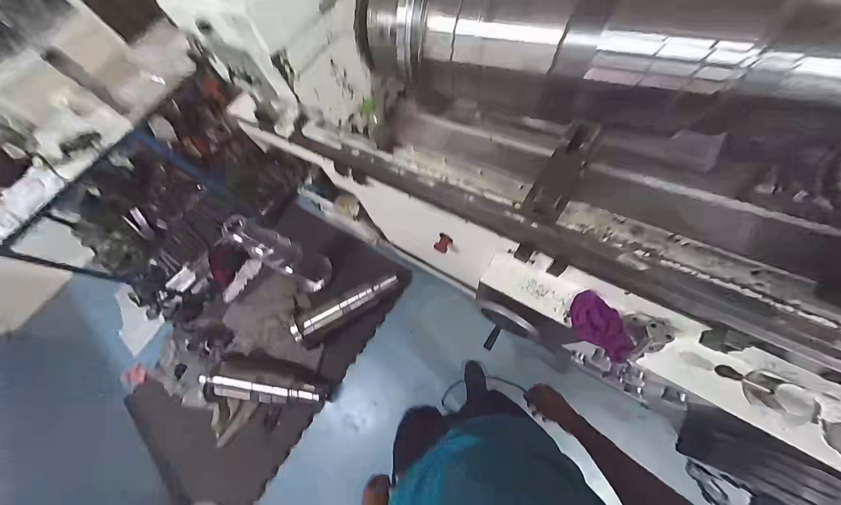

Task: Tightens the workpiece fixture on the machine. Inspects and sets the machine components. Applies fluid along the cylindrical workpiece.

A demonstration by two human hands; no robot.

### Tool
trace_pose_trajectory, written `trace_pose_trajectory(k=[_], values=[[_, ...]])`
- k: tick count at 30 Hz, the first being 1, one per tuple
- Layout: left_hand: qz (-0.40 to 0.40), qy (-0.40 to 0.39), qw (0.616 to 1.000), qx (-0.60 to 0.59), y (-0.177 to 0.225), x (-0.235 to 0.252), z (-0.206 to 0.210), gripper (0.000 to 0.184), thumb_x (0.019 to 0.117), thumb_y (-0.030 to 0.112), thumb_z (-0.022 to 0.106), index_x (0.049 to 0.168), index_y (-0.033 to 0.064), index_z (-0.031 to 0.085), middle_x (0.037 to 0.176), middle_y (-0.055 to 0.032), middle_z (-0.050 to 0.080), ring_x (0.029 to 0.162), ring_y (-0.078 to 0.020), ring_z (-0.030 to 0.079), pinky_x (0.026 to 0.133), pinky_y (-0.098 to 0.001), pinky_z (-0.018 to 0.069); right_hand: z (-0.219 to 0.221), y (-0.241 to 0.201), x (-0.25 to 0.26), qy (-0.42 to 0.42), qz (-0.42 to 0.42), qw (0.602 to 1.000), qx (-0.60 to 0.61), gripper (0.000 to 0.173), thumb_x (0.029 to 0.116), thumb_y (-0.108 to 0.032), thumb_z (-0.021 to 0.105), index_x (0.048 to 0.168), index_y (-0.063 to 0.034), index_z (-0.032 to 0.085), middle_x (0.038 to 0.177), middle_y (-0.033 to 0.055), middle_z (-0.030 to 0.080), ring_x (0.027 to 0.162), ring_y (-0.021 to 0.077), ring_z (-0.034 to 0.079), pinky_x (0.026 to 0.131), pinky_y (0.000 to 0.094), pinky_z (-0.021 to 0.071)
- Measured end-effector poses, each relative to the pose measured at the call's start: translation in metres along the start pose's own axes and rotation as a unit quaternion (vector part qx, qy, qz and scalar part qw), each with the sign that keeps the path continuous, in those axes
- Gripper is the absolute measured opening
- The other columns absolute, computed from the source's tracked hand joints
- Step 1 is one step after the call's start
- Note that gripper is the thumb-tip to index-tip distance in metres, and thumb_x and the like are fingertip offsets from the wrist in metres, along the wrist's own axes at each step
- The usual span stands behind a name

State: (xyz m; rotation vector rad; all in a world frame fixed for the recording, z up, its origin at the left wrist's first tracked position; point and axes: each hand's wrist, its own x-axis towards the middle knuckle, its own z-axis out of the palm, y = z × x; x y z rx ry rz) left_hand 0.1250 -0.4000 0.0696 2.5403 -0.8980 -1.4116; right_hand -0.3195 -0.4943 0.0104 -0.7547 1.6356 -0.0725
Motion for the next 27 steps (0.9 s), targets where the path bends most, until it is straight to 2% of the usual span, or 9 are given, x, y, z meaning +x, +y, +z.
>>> trace_pose_trajectory(k=[2,6,9,13,17,20,22,25,27], values=[[-0.029,0.002,0.998,-0.056,-0.003,0.03,-0.012,0.029,0.1061,0.011,0.051,0.118,-0.0128,0.064,0.107,-0.0282,0.068,0.094,-0.0344,0.066,0.088,-0.0507,0.0531,0.001,-0.027,0.007,-0.036,0.02,0.998,-0.041,0.038,0.1074,-0.028,0.052,0.129,0.003,0.061,0.117,0.0222,0.068,0.097,0.0315,0.068,0.086,0.0492,0.0546],[-0.06,-0.025,0.991,-0.12,0.065,0.102,-0.044,0.033,0.1094,0.015,0.046,0.129,-0.0088,0.058,0.111,-0.0238,0.069,0.085,-0.0244,0.067,0.076,-0.0408,0.0544,0.006,-0.081,0.028,-0.044,0.048,0.998,0.002,0.037,0.1079,-0.028,0.051,0.129,0.0008,0.06,0.118,0.0184,0.067,0.093,0.0248,0.068,0.081,0.0437,0.0543],[-0.033,-0.067,0.994,-0.084,0.108,0.163,-0.068,0.032,0.1091,0.015,0.047,0.128,-0.0082,0.058,0.11,-0.0231,0.069,0.085,-0.0233,0.067,0.076,-0.0392,0.0548,0.026,-0.091,0.04,-0.004,0.068,0.997,-0.044,0.036,0.1069,-0.027,0.052,0.122,0.0041,0.065,0.117,0.0222,0.068,0.102,0.0313,0.067,0.092,0.0504,0.0521],[0.015,-0.111,0.994,0.007,0.171,0.244,-0.112,0.03,0.1075,0.012,0.051,0.125,-0.0098,0.061,0.112,-0.0256,0.067,0.09,-0.0274,0.066,0.085,-0.043,0.0542,0.064,-0.122,0.031,0.028,0.209,0.976,-0.05,0.038,0.1075,-0.027,0.052,0.124,0.005,0.064,0.121,0.0233,0.067,0.106,0.0334,0.068,0.095,0.0523,0.0508],[0.115,-0.13,0.971,0.165,0.256,0.322,-0.16,0.034,0.1067,0.019,0.052,0.128,-0.0041,0.063,0.119,-0.0243,0.069,0.106,-0.0354,0.069,0.097,-0.0526,0.0531,0.08,-0.15,0.021,0.051,0.17,0.984,0.017,0.032,0.1064,-0.021,0.055,0.125,0.0027,0.065,0.12,0.023,0.068,0.105,0.0347,0.068,0.093,0.053,0.0533],[0.275,-0.136,0.919,0.248,0.359,0.331,-0.202,0.037,0.1056,0.022,0.054,0.133,-0.0012,0.061,0.124,-0.0234,0.068,0.116,-0.0378,0.066,0.103,-0.056,0.0496,0.066,-0.213,-0.01,0.14,0.048,0.989,0.007,0.031,0.1054,-0.02,0.056,0.122,0.0029,0.068,0.115,0.0233,0.071,0.106,0.0364,0.069,0.098,0.0553,0.0519],[0.42,-0.143,0.877,0.185,0.433,0.317,-0.226,0.035,0.1033,0.018,0.057,0.13,-0.0033,0.063,0.12,-0.0206,0.07,0.109,-0.0309,0.069,0.098,-0.0489,0.0547,0.048,-0.277,-0.038,0.211,0.0,0.977,0.008,0.031,0.1046,-0.022,0.058,0.121,0.0017,0.07,0.112,0.023,0.072,0.105,0.0382,0.07,0.098,0.0589,0.0509],[0.626,-0.123,0.768,0.051,0.54,0.272,-0.256,0.031,0.1015,0.016,0.057,0.121,-0.0047,0.068,0.116,-0.0169,0.072,0.105,-0.0214,0.071,0.096,-0.0393,0.0575,0.02,-0.36,-0.07,0.281,-0.12,0.952,0.01,0.033,0.1031,-0.023,0.061,0.122,0.0031,0.069,0.109,0.0216,0.073,0.098,0.0343,0.072,0.093,0.0555,0.0557],[0.736,-0.07,0.673,0.002,0.608,0.235,-0.274,0.028,0.1027,0.017,0.056,0.116,-0.0028,0.07,0.113,-0.0143,0.073,0.103,-0.0183,0.071,0.093,-0.0365,0.0584,0.004,-0.407,-0.073,0.338,-0.221,0.914,0.043,0.034,0.1013,-0.023,0.063,0.121,0.0029,0.069,0.106,0.0177,0.074,0.089,0.026,0.073,0.082,0.047,0.0603]])
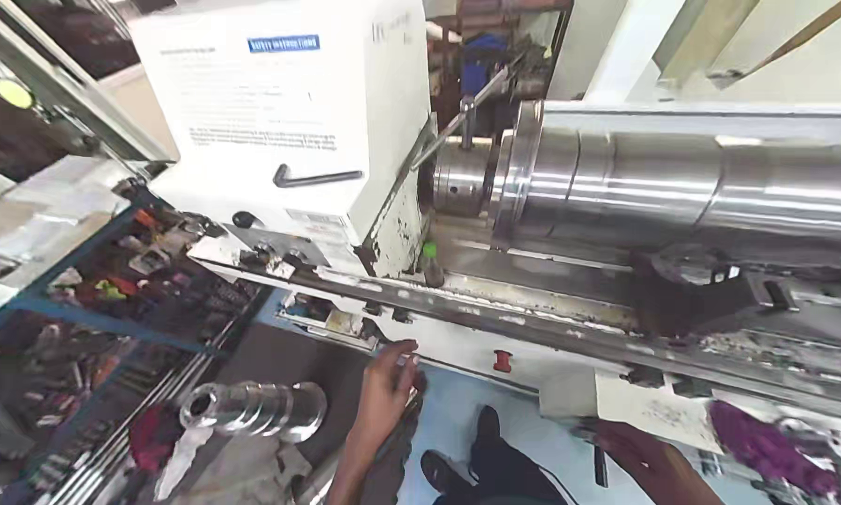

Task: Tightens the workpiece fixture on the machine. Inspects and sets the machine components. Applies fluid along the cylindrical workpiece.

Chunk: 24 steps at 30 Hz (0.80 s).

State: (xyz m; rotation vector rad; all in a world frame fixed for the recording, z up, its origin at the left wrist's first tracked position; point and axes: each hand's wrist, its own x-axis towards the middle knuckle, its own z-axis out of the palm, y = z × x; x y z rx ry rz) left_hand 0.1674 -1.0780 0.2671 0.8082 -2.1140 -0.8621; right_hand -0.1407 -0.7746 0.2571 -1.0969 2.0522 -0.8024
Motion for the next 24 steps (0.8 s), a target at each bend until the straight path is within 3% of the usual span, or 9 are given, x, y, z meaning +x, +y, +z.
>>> trace_pose_trajectory(k=[2,5,7,9,11,13,16,20,24], values=[[0.11,0.067,0.991,0.028,0.036,0.063,-0.021,0.029,0.1024,0.019,0.055,0.114,-0.001,0.072,0.111,-0.0142,0.073,0.102,-0.0199,0.07,0.091,-0.0384,0.0577,0.004,-0.034,0.031,0.056,-0.066,0.989,0.122,0.03,0.0999,-0.024,0.062,0.117,-0.0013,0.07,0.104,0.008,0.075,0.091,0.0164,0.073,0.083,0.0353,0.0621],[0.183,0.113,0.976,0.023,0.084,0.135,-0.038,0.027,0.1025,0.017,0.055,0.118,-0.0001,0.069,0.115,-0.0137,0.07,0.103,-0.0184,0.067,0.087,-0.0362,0.058,0.015,-0.083,0.068,0.087,-0.099,0.947,0.295,0.024,0.1003,-0.019,0.058,0.11,-0.0019,0.071,0.099,0.0075,0.077,0.086,0.0198,0.075,0.079,0.0346,0.0644],[0.183,0.105,0.974,0.085,0.105,0.17,-0.038,0.032,0.1016,0.019,0.057,0.126,0.0012,0.066,0.132,-0.0154,0.063,0.119,-0.0246,0.062,0.097,-0.0421,0.0543,0.018,-0.105,0.081,0.066,-0.118,0.933,0.334,0.022,0.1014,-0.017,0.057,0.111,-0.0021,0.071,0.1,0.008,0.077,0.088,0.0207,0.076,0.082,0.0352,0.0643],[0.15,0.084,0.965,0.198,0.115,0.202,-0.032,0.045,0.0998,0.027,0.06,0.138,0.0041,0.059,0.154,-0.0164,0.045,0.136,-0.0361,0.048,0.106,-0.0542,0.0452,0.015,-0.115,0.087,0.0,-0.118,0.906,0.407,0.024,0.1035,-0.019,0.056,0.113,-0.003,0.071,0.105,0.011,0.076,0.091,0.0216,0.075,0.084,0.0358,0.0635],[0.114,0.061,0.952,0.276,0.116,0.232,-0.025,0.055,0.0968,0.034,0.066,0.142,0.0045,0.055,0.161,-0.0209,0.033,0.143,-0.0455,0.037,0.11,-0.0631,0.0376,0.012,-0.111,0.089,-0.063,-0.091,0.86,0.498,0.031,0.1047,-0.028,0.056,0.113,-0.0031,0.072,0.106,0.0155,0.075,0.089,0.0239,0.075,0.081,0.0377,0.0638],[0.07,0.023,0.947,0.312,0.112,0.257,-0.018,0.067,0.0969,0.038,0.068,0.149,0.0018,0.047,0.157,-0.0263,0.038,0.141,-0.0491,0.038,0.112,-0.0656,0.0343,0.006,-0.105,0.09,-0.082,-0.053,0.842,0.53,0.034,0.1037,-0.033,0.058,0.113,-0.0037,0.072,0.106,0.0162,0.075,0.088,0.0238,0.075,0.08,0.0378,0.0638],[-0.001,-0.017,0.946,0.324,0.11,0.28,-0.006,0.071,0.0974,0.038,0.069,0.149,-0.0024,0.043,0.136,-0.03,0.056,0.126,-0.049,0.054,0.105,-0.0657,0.0424,-0.015,-0.094,0.09,-0.083,-0.024,0.845,0.528,0.034,0.1031,-0.035,0.057,0.114,-0.0059,0.072,0.107,0.0137,0.076,0.09,0.0221,0.074,0.08,0.0367,0.0628],[-0.076,0.023,0.938,0.337,0.131,0.287,0.015,0.05,0.1,0.036,0.065,0.128,-0.0047,0.057,0.114,-0.0298,0.063,0.107,-0.0488,0.063,0.087,-0.0646,0.0517,-0.046,-0.082,0.103,-0.035,-0.029,0.852,0.521,0.031,0.1043,-0.03,0.054,0.114,-0.0068,0.072,0.106,0.0127,0.076,0.091,0.0221,0.074,0.081,0.0371,0.0627],[-0.146,0.069,0.935,0.315,0.155,0.294,0.028,0.044,0.1019,0.037,0.061,0.11,-0.0055,0.063,0.1,-0.0276,0.065,0.097,-0.0461,0.066,0.08,-0.063,0.0528,-0.079,-0.079,0.119,-0.029,-0.052,0.871,0.487,0.032,0.1037,-0.035,0.056,0.116,-0.0108,0.072,0.11,0.0097,0.076,0.093,0.0205,0.074,0.083,0.0358,0.0619]])
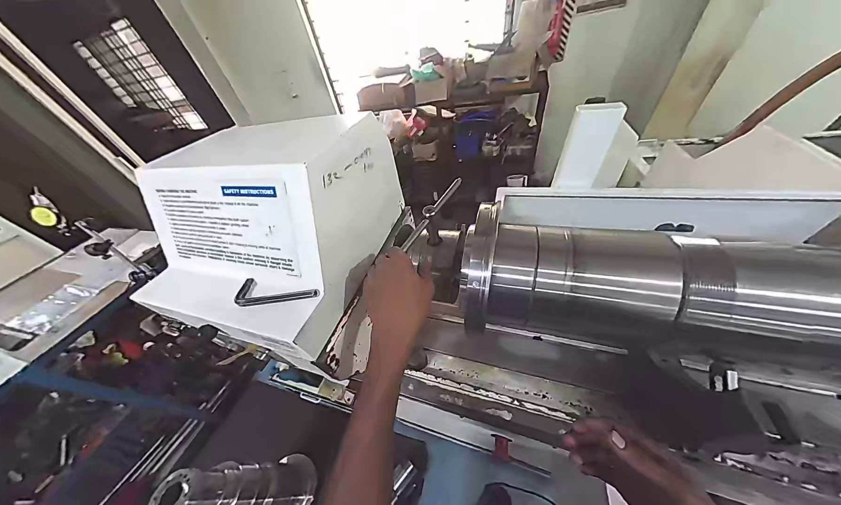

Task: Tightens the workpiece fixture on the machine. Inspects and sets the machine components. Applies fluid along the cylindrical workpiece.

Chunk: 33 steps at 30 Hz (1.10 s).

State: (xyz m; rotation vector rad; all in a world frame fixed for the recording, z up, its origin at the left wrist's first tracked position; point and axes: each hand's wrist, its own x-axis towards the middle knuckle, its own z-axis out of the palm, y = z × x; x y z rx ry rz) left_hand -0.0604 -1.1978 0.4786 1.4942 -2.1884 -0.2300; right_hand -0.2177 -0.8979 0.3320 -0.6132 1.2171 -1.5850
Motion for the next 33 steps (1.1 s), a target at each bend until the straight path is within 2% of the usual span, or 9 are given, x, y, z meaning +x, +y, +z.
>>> trace_pose_trajectory(k=[2,5,8,12,15,19,23,28,33], values=[[-0.016,-0.003,1.0,-0.01,0.001,0.003,-0.006,0.04,0.1029,0.036,0.06,0.094,-0.0032,0.063,0.083,-0.0239,0.064,0.083,-0.0435,0.067,0.069,-0.0603,0.0528,-0.003,-0.012,0.008,-0.03,-0.002,0.999,-0.021,0.033,0.104,-0.037,0.055,0.118,-0.0124,0.072,0.112,0.0089,0.075,0.095,0.0203,0.074,0.085,0.0359,0.0616],[-0.018,-0.021,1.0,-0.013,-0.004,0.011,-0.01,0.039,0.105,0.032,0.056,0.083,0.0006,0.06,0.072,-0.0205,0.06,0.07,-0.0401,0.064,0.057,-0.0564,0.0503,0.003,-0.03,0.023,-0.077,-0.017,0.996,-0.042,0.035,0.1031,-0.04,0.058,0.119,-0.0137,0.073,0.113,0.0092,0.075,0.097,0.0211,0.074,0.087,0.0368,0.0616],[0.0,-0.05,0.999,0.007,-0.013,0.035,-0.009,0.046,0.1047,0.038,0.056,0.076,0.0025,0.06,0.07,-0.018,0.06,0.07,-0.0378,0.064,0.06,-0.0558,0.0487,0.015,-0.04,0.046,-0.13,-0.048,0.988,-0.062,0.038,0.1038,-0.043,0.056,0.122,-0.0138,0.072,0.114,0.0091,0.075,0.097,0.0199,0.073,0.086,0.0356,0.0619],[0.07,-0.098,0.992,-0.032,-0.029,0.067,-0.005,0.053,0.1,0.048,0.062,0.068,0.0058,0.058,0.061,-0.0135,0.057,0.058,-0.0321,0.06,0.054,-0.0526,0.0457,0.033,-0.043,0.074,-0.164,-0.07,0.984,-0.025,0.041,0.1035,-0.045,0.056,0.124,-0.0125,0.072,0.114,0.0111,0.074,0.096,0.0206,0.074,0.086,0.0346,0.0625],[0.098,-0.195,0.964,-0.152,-0.035,0.084,0.001,0.043,0.1017,0.043,0.062,0.083,0.0043,0.063,0.064,-0.012,0.064,0.051,-0.0256,0.064,0.05,-0.0448,0.0552,0.043,-0.045,0.083,-0.162,-0.087,0.983,-0.005,0.041,0.1041,-0.042,0.056,0.125,-0.0101,0.071,0.115,0.0133,0.074,0.097,0.0209,0.074,0.086,0.0336,0.0622],[0.083,-0.36,0.844,-0.389,-0.044,0.099,0.008,0.034,0.1055,0.031,0.058,0.124,0.0036,0.051,0.071,-0.011,0.065,0.045,-0.0163,0.06,0.041,-0.0282,0.0526,0.057,-0.038,0.082,-0.112,-0.09,0.99,-0.014,0.041,0.1042,-0.043,0.055,0.123,-0.0112,0.072,0.115,0.012,0.074,0.096,0.0187,0.073,0.085,0.0314,0.0616],[0.046,-0.323,0.74,-0.588,-0.055,0.09,0.025,0.021,0.1084,0.021,0.05,0.12,0.0057,0.057,0.058,-0.003,0.055,0.035,-0.0026,0.038,0.031,-0.0147,0.0284,0.066,-0.035,0.076,-0.045,-0.079,0.995,-0.036,0.041,0.1034,-0.047,0.055,0.121,-0.0142,0.074,0.113,0.0098,0.075,0.095,0.0178,0.073,0.084,0.0317,0.0613],[-0.009,-0.289,0.749,-0.596,-0.053,0.085,0.026,0.017,0.1068,0.016,0.052,0.114,0.0044,0.062,0.058,-0.0027,0.05,0.036,-0.0043,0.036,0.031,-0.0155,0.027,0.073,-0.04,0.073,0.01,-0.07,0.996,-0.047,0.038,0.1018,-0.045,0.058,0.118,-0.0153,0.075,0.11,0.0071,0.075,0.093,0.0155,0.073,0.082,0.0298,0.0615],[-0.046,-0.277,0.724,-0.631,-0.047,0.079,0.029,0.018,0.1075,0.014,0.05,0.111,0.0019,0.062,0.059,-0.0008,0.047,0.037,-0.0036,0.034,0.032,-0.0153,0.0276,0.065,-0.051,0.088,-0.023,-0.064,0.997,-0.046,0.038,0.1014,-0.047,0.058,0.116,-0.0162,0.076,0.109,0.0071,0.075,0.09,0.0154,0.073,0.081,0.0297,0.0614]])
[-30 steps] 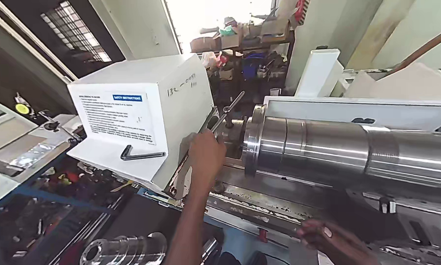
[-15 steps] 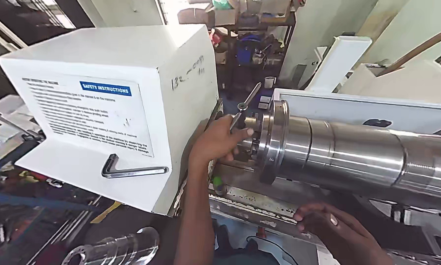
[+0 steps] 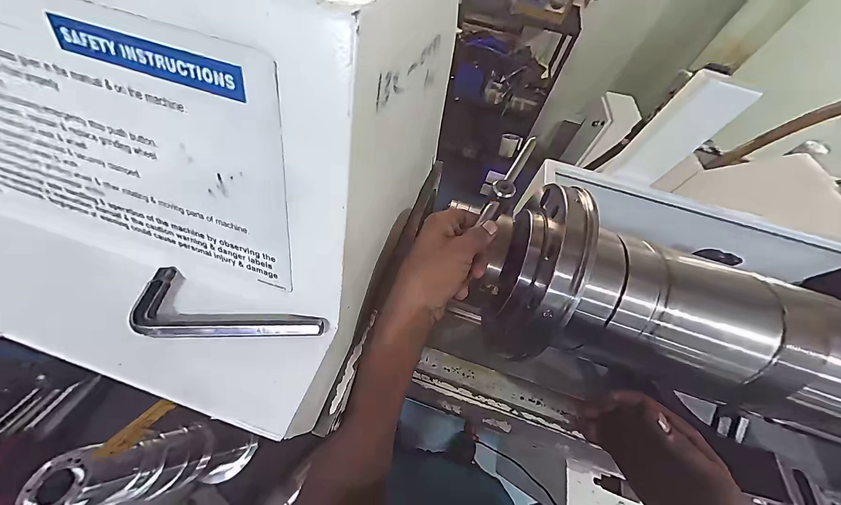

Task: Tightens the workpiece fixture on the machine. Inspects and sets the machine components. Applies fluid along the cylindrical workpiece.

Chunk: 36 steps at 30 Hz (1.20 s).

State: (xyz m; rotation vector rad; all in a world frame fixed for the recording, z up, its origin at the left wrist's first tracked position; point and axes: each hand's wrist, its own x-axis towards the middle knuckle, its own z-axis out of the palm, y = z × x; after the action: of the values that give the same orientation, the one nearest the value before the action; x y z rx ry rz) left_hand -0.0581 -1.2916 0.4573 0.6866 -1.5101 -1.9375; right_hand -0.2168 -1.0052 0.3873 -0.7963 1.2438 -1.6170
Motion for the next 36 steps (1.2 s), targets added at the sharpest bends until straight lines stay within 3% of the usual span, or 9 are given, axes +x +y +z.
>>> trace_pose_trajectory(k=[5,13,20,22,25,28,30,33,36], values=[[0.0,0.054,0.996,-0.076,-0.007,-0.006,0.024,0.015,0.1071,0.018,0.051,0.106,0.0054,0.06,0.057,0.0007,0.042,0.037,-0.0033,0.034,0.032,-0.0154,0.0301,-0.003,-0.029,0.018,-0.075,-0.041,0.996,0.039,0.039,0.1026,-0.046,0.055,0.119,-0.0163,0.074,0.111,0.0048,0.074,0.094,0.0148,0.071,0.081,0.0288,0.0598],[0.053,0.206,0.971,-0.107,-0.017,-0.005,0.09,0.016,0.1095,0.015,0.045,0.122,0.0056,0.049,0.07,-0.0041,0.056,0.049,-0.0072,0.048,0.045,-0.0193,0.0392,-0.001,-0.043,0.031,-0.145,-0.064,0.987,0.028,0.037,0.105,-0.04,0.054,0.122,-0.0128,0.072,0.114,0.0061,0.074,0.098,0.0165,0.072,0.084,0.0298,0.061],[0.061,0.286,0.956,-0.02,-0.027,0.008,0.135,0.038,0.1057,0.029,0.047,0.137,0.0089,0.037,0.087,-0.0111,0.056,0.067,-0.0209,0.058,0.055,-0.0392,0.0505,0.011,-0.04,0.043,-0.113,-0.073,0.991,-0.001,0.036,0.1027,-0.043,0.057,0.115,-0.0139,0.075,0.106,0.0047,0.075,0.091,0.0152,0.072,0.08,0.0294,0.0613],[0.067,0.31,0.948,0.014,-0.026,0.015,0.139,0.034,0.1059,0.028,0.047,0.131,0.0077,0.037,0.084,-0.0095,0.055,0.066,-0.0199,0.058,0.054,-0.0389,0.0509,0.023,-0.052,0.05,-0.044,-0.133,0.987,-0.074,0.03,0.1043,-0.039,0.055,0.11,-0.0177,0.075,0.102,-0.0001,0.075,0.087,0.0121,0.071,0.078,0.0278,0.0611],[0.096,0.281,0.954,0.048,-0.028,0.014,0.134,0.037,0.1037,0.027,0.053,0.128,0.0029,0.039,0.089,-0.0115,0.055,0.071,-0.0212,0.059,0.059,-0.0403,0.0528,0.041,-0.068,0.069,0.082,-0.264,0.936,-0.216,0.019,0.105,-0.019,0.052,0.112,-0.0117,0.068,0.097,-0.002,0.074,0.085,0.0124,0.071,0.08,0.0299,0.0616],[0.111,0.198,0.973,0.045,-0.026,0.006,0.117,0.057,0.1046,0.044,0.049,0.136,-0.0007,0.036,0.096,-0.0173,0.056,0.084,-0.0296,0.06,0.072,-0.051,0.0542,0.051,-0.078,0.093,0.06,-0.274,0.894,-0.348,0.022,0.1006,-0.021,0.06,0.118,-0.0107,0.067,0.104,-0.004,0.072,0.087,0.0094,0.07,0.079,0.0287,0.0614],[0.099,0.124,0.987,0.019,-0.025,-0.003,0.098,0.064,0.1059,0.055,0.039,0.145,0.0053,0.034,0.102,-0.0182,0.06,0.087,-0.0297,0.063,0.072,-0.0512,0.0552,0.063,-0.074,0.104,0.038,-0.246,0.88,-0.404,0.023,0.0972,-0.026,0.064,0.116,-0.0147,0.069,0.096,-0.0073,0.072,0.078,0.0049,0.068,0.071,0.0241,0.0601],[0.146,0.082,0.986,0.026,-0.029,-0.008,0.071,0.062,0.1083,0.056,0.02,0.111,0.0065,0.057,0.085,-0.0095,0.057,0.071,-0.0202,0.057,0.06,-0.0396,0.0502,0.078,-0.064,0.118,0.071,-0.235,0.825,-0.509,0.023,0.0958,-0.028,0.067,0.113,-0.0144,0.071,0.087,-0.0051,0.07,0.069,0.0036,0.065,0.063,0.0262,0.058],[0.164,0.092,0.982,0.005,-0.035,-0.008,0.055,0.062,0.1077,0.059,0.025,0.09,0.0117,0.061,0.069,-0.0033,0.052,0.055,-0.0136,0.05,0.047,-0.0301,0.043,0.093,-0.059,0.12,0.113,-0.232,0.775,-0.576,0.017,0.0971,-0.023,0.068,0.108,-0.0119,0.073,0.08,-0.0015,0.068,0.063,0.0076,0.061,0.058,0.0322,0.0536]])
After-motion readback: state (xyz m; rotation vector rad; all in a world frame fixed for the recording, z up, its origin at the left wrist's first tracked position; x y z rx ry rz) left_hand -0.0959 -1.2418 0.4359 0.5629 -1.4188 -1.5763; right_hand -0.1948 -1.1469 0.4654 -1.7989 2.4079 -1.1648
